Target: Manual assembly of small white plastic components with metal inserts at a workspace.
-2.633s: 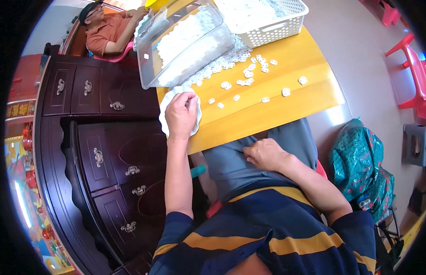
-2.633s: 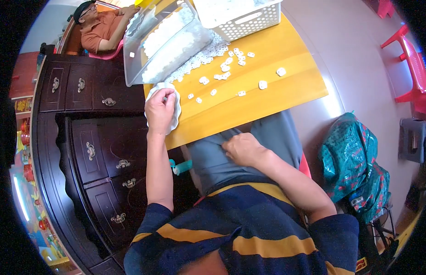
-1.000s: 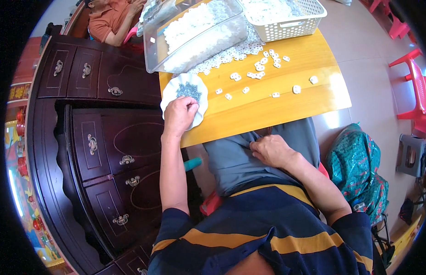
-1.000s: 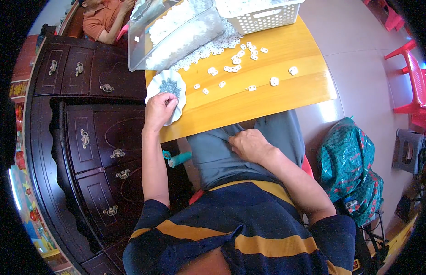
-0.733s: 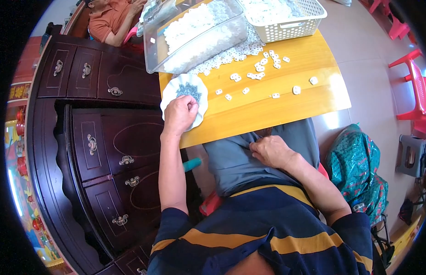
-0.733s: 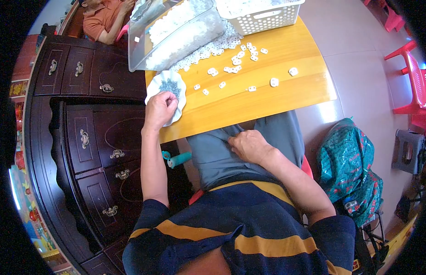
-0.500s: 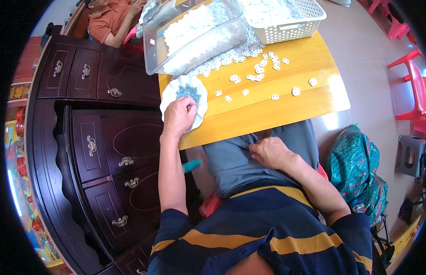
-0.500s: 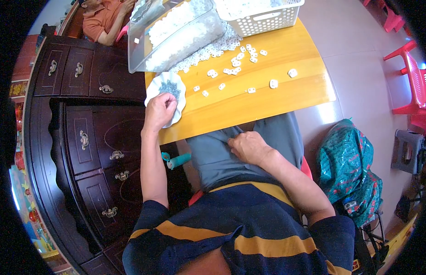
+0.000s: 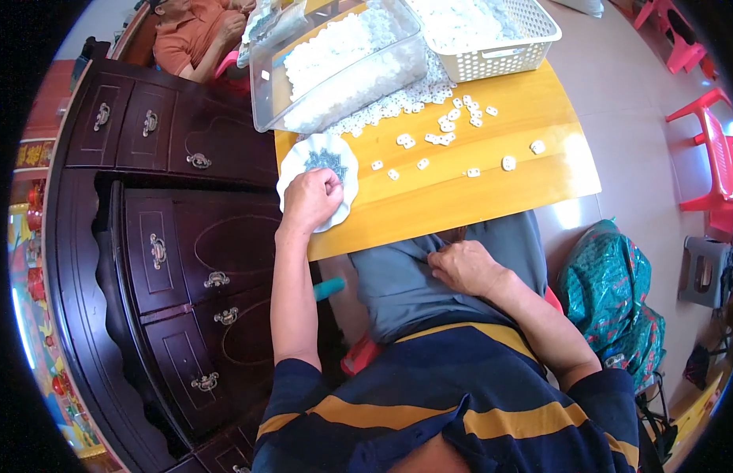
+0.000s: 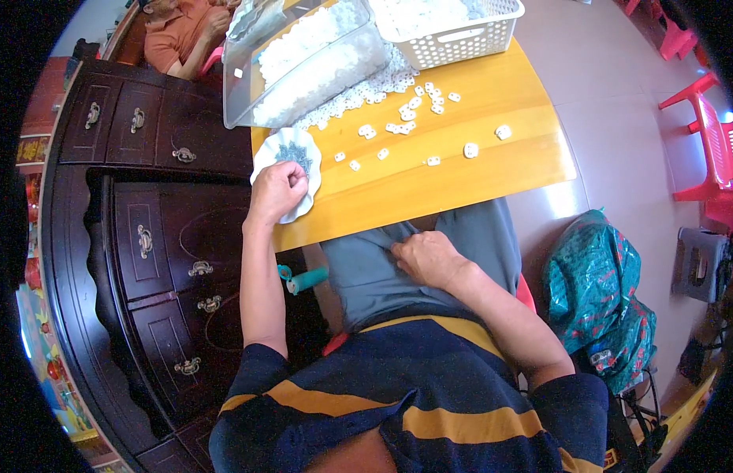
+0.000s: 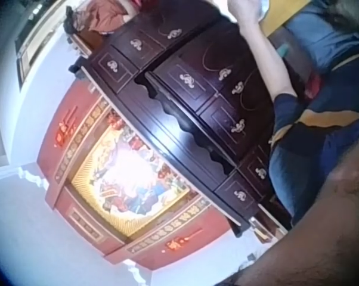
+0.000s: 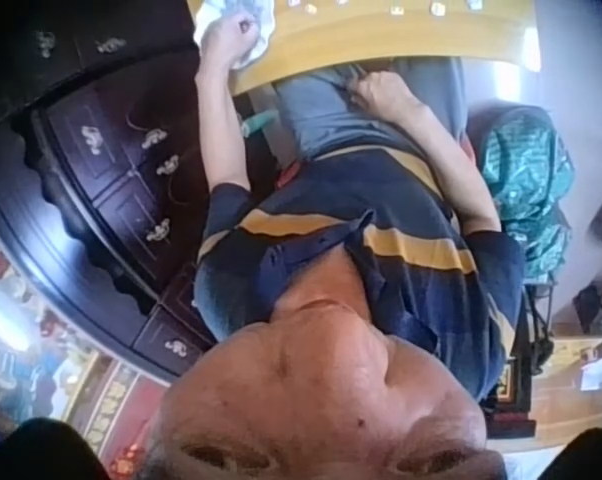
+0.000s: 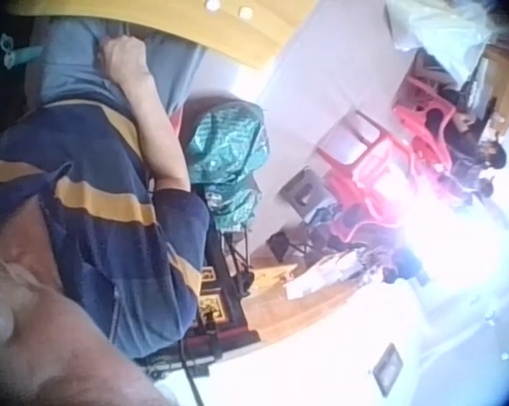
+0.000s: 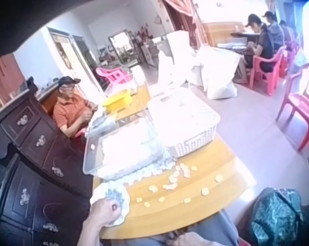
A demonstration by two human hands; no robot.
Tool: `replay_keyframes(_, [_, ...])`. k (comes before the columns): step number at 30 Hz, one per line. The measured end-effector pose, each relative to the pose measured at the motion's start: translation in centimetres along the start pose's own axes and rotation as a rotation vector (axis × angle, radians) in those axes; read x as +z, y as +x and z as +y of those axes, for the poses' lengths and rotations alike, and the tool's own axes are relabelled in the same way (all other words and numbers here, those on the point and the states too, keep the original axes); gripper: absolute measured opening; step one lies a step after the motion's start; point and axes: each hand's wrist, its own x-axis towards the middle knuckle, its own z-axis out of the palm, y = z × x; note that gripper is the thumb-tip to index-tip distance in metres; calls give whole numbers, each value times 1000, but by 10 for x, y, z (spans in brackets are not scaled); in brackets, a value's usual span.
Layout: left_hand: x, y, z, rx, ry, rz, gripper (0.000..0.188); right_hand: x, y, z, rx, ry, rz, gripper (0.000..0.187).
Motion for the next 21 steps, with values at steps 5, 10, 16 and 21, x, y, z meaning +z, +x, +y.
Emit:
replay_keyframes(5, [0, -1, -2, 7, 12, 33, 7, -1, 1, 0, 9, -11, -2, 19])
replay_keyframes(10, [-7, -5, -1, 48, -73, 20, 8, 0, 0, -1, -7, -11, 4, 19])
replay_keyframes(16, [-2, -2, -9, 98, 25, 17, 6, 2, 0, -1, -8, 51, 18, 18])
replay_keyframes(21, [2, 0, -9, 81, 75, 61, 5, 1, 0, 0, -12, 88, 31, 17])
